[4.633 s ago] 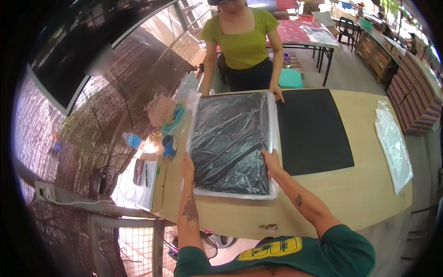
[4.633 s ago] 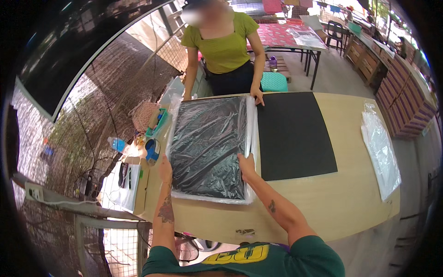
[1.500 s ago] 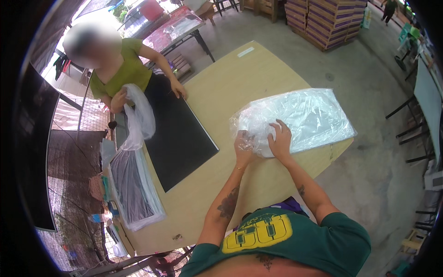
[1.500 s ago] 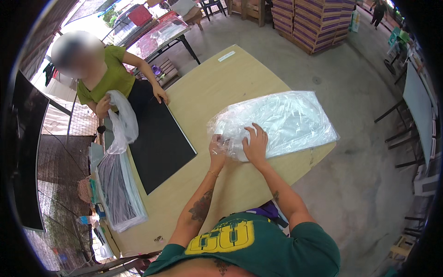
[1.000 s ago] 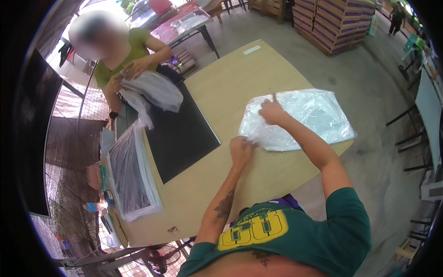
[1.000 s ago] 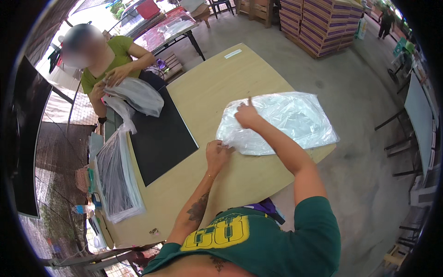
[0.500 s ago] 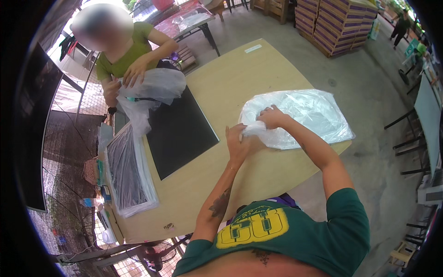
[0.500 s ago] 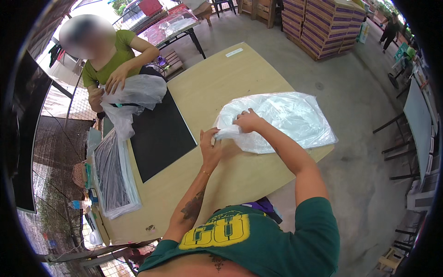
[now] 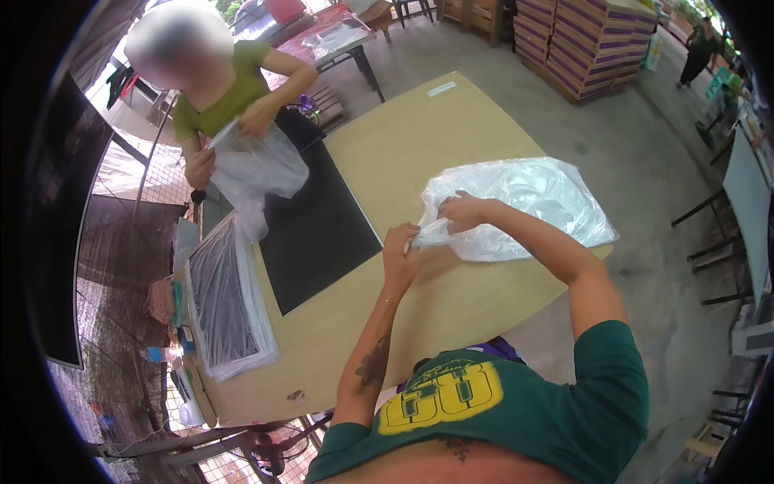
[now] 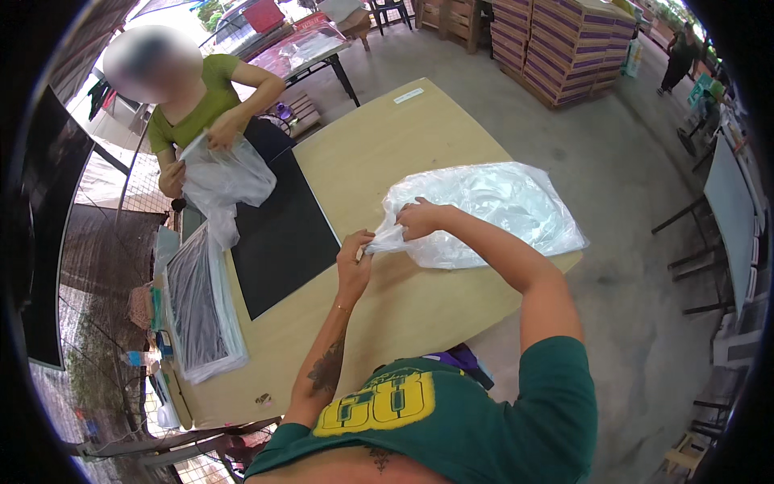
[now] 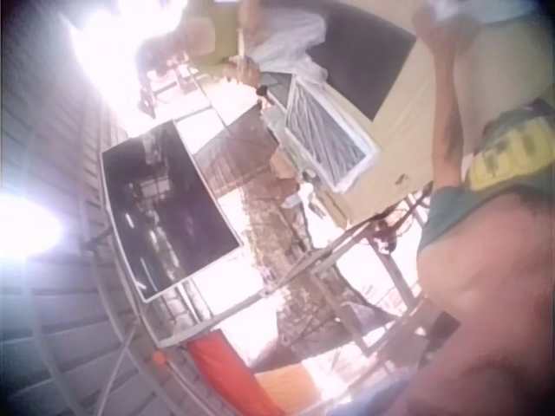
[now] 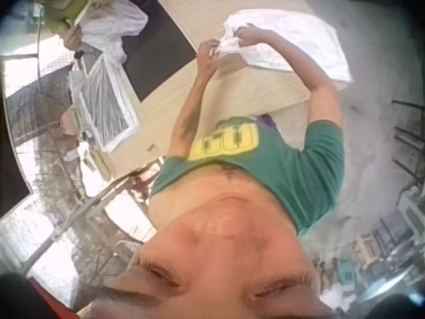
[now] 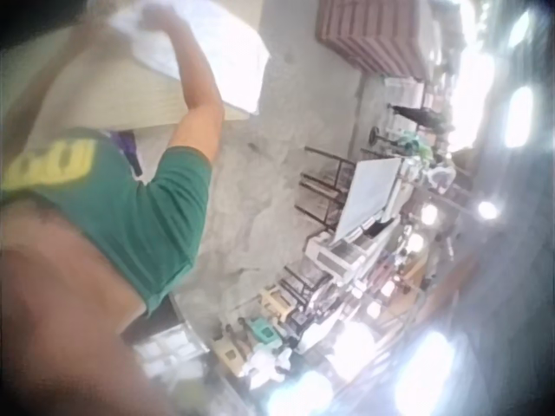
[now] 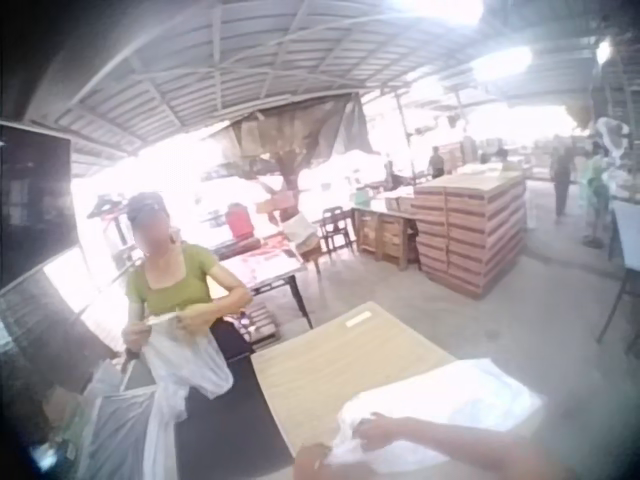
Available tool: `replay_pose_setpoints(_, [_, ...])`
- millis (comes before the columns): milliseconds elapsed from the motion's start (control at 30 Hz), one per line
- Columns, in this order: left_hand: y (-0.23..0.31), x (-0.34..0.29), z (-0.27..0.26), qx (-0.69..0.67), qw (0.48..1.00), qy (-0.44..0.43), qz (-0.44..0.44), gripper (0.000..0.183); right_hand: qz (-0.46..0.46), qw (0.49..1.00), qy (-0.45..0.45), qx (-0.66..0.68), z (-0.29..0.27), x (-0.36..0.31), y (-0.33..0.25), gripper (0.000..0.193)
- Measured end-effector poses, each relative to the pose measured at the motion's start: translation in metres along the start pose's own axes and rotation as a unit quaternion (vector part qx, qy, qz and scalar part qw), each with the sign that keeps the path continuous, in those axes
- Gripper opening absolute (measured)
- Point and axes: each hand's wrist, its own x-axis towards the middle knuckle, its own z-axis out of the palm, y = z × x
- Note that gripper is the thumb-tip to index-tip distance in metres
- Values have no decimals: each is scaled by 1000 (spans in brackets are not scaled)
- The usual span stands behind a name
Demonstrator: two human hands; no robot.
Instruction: The person places black and white illustration boards into individual clear plastic bags, folds the tops over, and stacks them on a table.
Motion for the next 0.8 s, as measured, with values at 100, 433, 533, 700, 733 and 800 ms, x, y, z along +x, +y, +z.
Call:
replay_pose_setpoints(100, [8, -10, 2, -90, 991, -42, -89, 24, 33, 999, -22, 18, 0, -7, 12, 53])
replay_pose_setpoints(433, [17, -19, 9, -111, 913, -235, -316, 46, 46, 850, 0, 525, -6, -12, 30, 53])
replay_pose_setpoints(533, [20, -20, 18, 118, 924, -293, -215, 38, 37, 979, 66, 187, 13, 3, 9, 46])
replay_pose_setpoints(700, [14, -51, 12, 209, 949, -228, 55, 19, 125, 990, -29, 62, 25, 5, -13, 46])
replay_pose_setpoints(733, [22, -52, 7, 216, 948, -215, 93, 16, 124, 987, -14, 103, 24, 3, -6, 47])
replay_pose_setpoints(800, [30, -55, -1, 192, 952, -225, 73, 15, 119, 976, 19, 182, 34, 3, 21, 48])
